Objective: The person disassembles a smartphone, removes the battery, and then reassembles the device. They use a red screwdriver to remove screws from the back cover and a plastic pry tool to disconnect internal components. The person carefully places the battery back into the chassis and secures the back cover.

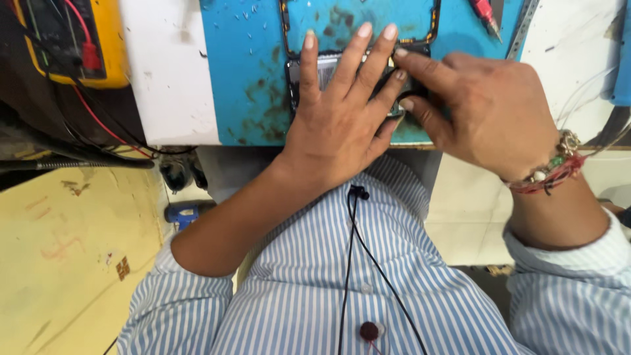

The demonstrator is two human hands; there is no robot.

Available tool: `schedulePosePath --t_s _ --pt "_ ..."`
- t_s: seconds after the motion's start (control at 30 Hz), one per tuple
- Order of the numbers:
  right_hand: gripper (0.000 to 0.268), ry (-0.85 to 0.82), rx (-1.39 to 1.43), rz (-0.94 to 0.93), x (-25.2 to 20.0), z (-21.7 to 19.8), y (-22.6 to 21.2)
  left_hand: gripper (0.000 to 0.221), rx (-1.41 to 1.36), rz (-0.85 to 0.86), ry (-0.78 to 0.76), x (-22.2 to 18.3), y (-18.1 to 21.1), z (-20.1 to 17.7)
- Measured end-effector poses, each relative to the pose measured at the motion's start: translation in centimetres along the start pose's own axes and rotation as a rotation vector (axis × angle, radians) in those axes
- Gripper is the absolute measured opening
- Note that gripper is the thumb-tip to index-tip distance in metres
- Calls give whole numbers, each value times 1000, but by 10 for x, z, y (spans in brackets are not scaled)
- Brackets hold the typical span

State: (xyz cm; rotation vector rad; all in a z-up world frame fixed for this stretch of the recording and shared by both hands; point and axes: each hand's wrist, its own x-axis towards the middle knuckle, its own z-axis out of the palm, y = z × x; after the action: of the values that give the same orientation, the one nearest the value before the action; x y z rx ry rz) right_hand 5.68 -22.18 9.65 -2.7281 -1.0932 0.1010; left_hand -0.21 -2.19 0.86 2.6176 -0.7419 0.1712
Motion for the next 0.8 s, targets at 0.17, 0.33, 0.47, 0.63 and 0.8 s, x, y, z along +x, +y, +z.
schedulePosePath --t_s 0.17,0.33,0.47,0.63,0.8 --pt "39 -98 -132 -6 6 2 1 44 77 4 65 -2 5 7" --pt "44 -61 -228 -69 10 0 0 42 -12 -18 72 1 4 4" --pt "37 -119 -347 -127 7 12 -1 34 29 -18 54 -7 8 9" --pt "38 -58 -311 -135 7 7 4 38 79 -34 107 0 10 7" --pt "35 73 8 85 -4 4 9 47 82 -59 55 2 13 5"
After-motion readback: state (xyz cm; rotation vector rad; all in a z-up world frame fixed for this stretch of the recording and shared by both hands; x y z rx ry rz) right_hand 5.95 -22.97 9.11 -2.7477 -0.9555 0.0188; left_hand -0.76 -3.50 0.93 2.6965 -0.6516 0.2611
